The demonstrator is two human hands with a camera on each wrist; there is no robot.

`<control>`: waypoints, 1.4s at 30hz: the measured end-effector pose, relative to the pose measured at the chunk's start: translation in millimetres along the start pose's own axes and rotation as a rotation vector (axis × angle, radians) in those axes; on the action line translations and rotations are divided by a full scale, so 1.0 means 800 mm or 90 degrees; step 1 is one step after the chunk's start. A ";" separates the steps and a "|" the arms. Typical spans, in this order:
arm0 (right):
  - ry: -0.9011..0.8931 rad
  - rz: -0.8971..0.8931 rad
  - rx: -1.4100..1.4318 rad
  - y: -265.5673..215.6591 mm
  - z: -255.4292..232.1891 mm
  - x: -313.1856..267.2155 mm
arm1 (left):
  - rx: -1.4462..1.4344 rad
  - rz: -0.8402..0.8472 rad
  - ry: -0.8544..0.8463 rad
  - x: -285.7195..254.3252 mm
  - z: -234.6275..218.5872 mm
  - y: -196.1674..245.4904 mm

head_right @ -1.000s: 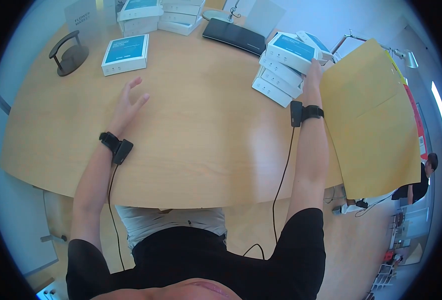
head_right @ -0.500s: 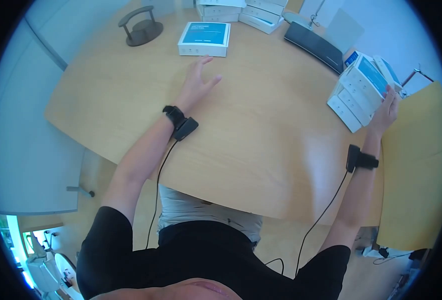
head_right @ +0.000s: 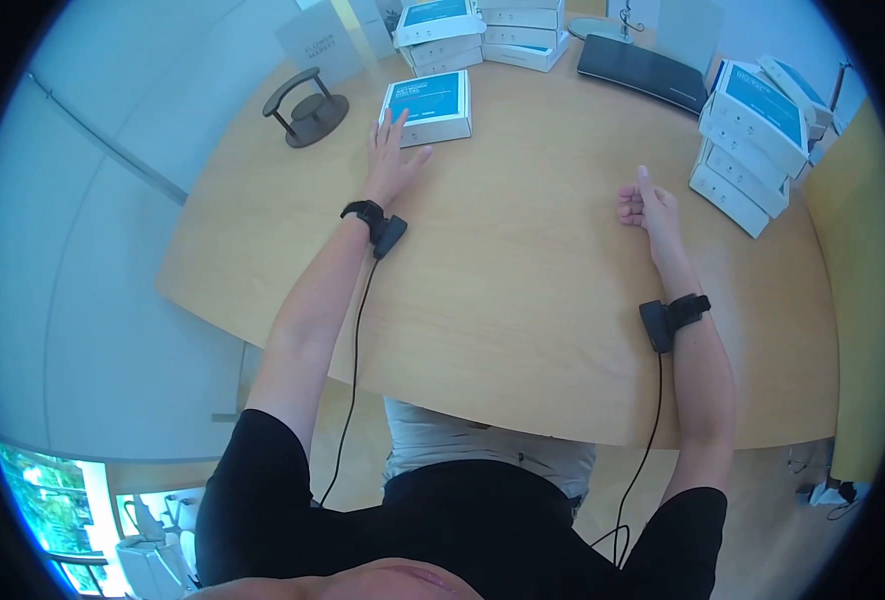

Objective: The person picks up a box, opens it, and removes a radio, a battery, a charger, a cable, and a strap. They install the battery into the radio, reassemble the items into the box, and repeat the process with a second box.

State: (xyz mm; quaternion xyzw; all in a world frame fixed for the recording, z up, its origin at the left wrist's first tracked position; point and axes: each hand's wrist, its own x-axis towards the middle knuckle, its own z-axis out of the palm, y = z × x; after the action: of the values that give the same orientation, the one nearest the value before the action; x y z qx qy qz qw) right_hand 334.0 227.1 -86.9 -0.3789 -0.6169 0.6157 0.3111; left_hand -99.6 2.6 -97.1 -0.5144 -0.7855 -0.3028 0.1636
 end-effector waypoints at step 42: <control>-0.041 -0.160 0.000 0.014 0.005 0.000 | -0.426 0.098 -0.330 -0.080 -0.034 0.247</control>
State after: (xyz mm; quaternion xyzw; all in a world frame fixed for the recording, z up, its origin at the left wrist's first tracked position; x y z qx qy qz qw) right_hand 331.5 224.9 -98.6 -0.2785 -0.6693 0.5838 0.3656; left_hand 104.5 -3.4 -51.8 -0.6552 -0.6186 -0.3884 -0.1927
